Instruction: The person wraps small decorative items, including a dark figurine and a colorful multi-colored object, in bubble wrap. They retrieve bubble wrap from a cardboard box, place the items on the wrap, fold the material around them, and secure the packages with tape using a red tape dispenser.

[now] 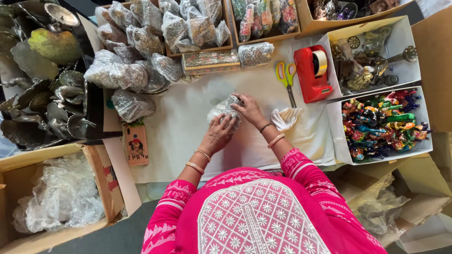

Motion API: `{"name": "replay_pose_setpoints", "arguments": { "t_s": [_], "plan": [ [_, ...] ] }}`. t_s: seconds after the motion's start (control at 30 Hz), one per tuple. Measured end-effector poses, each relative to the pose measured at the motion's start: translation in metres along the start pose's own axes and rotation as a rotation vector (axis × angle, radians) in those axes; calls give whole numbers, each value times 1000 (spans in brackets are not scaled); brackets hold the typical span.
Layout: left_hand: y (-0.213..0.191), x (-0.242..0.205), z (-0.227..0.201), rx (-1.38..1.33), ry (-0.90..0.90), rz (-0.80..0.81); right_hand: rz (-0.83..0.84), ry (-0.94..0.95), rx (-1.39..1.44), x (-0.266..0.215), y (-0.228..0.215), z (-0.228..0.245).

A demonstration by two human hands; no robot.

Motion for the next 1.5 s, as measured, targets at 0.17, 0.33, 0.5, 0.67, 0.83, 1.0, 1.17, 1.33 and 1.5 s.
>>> {"name": "replay_pose_setpoints", "arguments": {
  "t_s": [0.17,0.33,0.5,0.67,0.83,1.0,1.17,1.33,1.5],
  "plan": [
    [-16,5,-14,-137,-31,-26,67,94,38,-5,1,-11],
    [-5,8,7,-182,-116,-61,84,153,209,-24,-3,-10],
    [-21,45,42,-481,-328,-163,62,133,206,-34,-5,0],
    [25,44,52,-560,-403,-75,170,177,261,-38,-2,-23],
    [24,35,48,-570,-430,-209,306,254,489,-48,-4,-23],
    [29,32,51,-722,-456,-147,457,314,723,-55,-7,-23],
    [33,30,50,-751,-352,-117,447,284,704,-53,2,-52],
    [21,38,36,-639,-280,-61,384,301,699,-52,19,-65],
    [21,33,36,-605,-326,-102,242,295,607,-45,17,-43]
  ]
}}
Point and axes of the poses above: each hand's wrist, its own x-axis towards the middle knuckle, its own y-axis out of the palm, z = x × y, the point moved 7 cm from there along x, towards the middle knuckle, and after that the axes turned 4 degrees about y, right-handed, at the moved point
